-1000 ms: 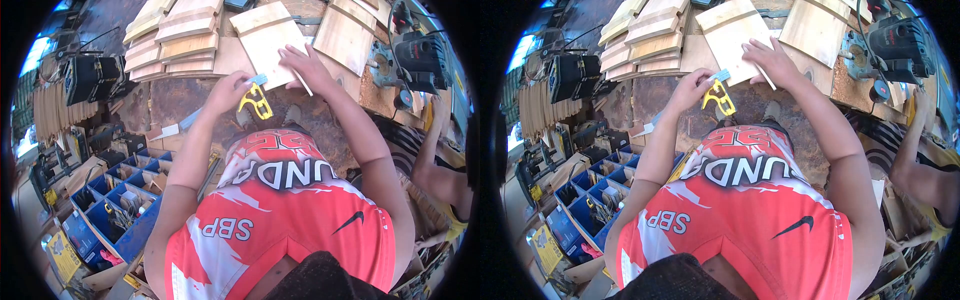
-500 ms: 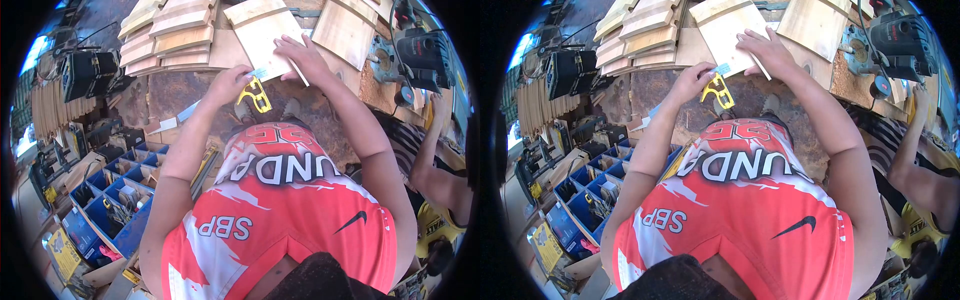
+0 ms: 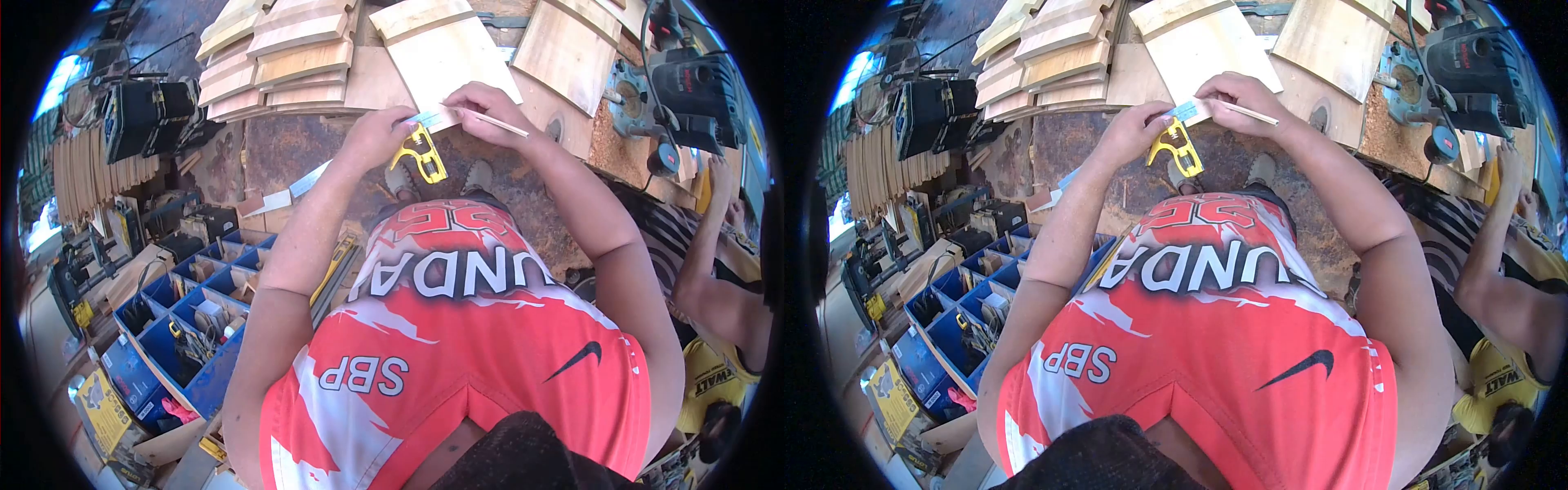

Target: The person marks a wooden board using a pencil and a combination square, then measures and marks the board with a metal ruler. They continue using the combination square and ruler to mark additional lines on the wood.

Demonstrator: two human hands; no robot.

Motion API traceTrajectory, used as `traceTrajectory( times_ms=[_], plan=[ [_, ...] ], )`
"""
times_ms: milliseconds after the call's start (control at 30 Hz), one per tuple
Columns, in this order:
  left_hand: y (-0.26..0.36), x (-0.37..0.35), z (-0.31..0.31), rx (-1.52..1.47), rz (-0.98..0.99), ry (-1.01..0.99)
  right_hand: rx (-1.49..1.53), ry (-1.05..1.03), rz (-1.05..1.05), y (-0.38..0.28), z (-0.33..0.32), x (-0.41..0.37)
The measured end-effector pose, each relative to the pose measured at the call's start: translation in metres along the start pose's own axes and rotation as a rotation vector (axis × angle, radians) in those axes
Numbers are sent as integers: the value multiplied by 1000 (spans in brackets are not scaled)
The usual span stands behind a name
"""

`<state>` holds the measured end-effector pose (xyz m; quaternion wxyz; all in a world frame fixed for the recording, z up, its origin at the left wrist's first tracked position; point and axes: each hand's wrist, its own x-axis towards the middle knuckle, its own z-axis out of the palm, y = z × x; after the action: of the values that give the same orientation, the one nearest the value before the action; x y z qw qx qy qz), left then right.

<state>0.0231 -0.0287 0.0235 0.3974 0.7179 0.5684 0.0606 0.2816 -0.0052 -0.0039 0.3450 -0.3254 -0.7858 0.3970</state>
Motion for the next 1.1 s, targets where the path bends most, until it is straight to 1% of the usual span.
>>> traceTrajectory(
  times_ms=[67, 100, 167, 300, 367, 500, 567, 600, 667, 800, 867, 900, 967, 1033, 1067, 1100],
  plan=[
    [1, 0, 0, -5, -7, -1, 147, -40, 249, -6, -2, -1],
    [1, 0, 0, -1, -7, 0, 145, -39, 251, -4, -1, -1],
    [2, 0, 0, 2, -10, 2, 69, -35, 167, 1, 2, -1],
    [2, -1, -1, 14, -21, 0, 28, -25, 166, 2, 6, 0],
    [2, 0, -1, 21, -21, 0, -15, 5, 134, 1, 9, 1],
    [0, 1, 0, 22, -15, -1, -21, 2, 132, 2, 7, 1],
    [0, 1, 0, 13, -14, -5, -25, -86, 184, 4, 3, 1],
    [2, 0, -1, 10, -31, -13, -24, -86, 185, 2, 4, 1],
    [3, 0, -2, 9, -46, -22, 15, -17, 185, -1, 6, 2],
    [-1, 2, 1, 14, -17, -8, 8, -64, 187, 2, 2, 4],
    [-7, 2, 3, 22, -9, -9, 208, -40, 314, 5, 1, 5],
    [-7, 2, 2, -17, 21, -6, 206, -38, 312, 0, -1, 7],
    [-6, 0, -1, -54, 56, 2, 385, 376, 310, -9, -8, 12],
    [25, -18, -16, 126, 109, 12, 353, 381, 306, -33, -20, -4],
    [32, -24, -18, 119, 149, -29, 302, 304, 434, -46, -21, -17],
    [42, -31, -20, 126, 154, -29, 249, 225, 559, -59, -20, -30]
  ],
)
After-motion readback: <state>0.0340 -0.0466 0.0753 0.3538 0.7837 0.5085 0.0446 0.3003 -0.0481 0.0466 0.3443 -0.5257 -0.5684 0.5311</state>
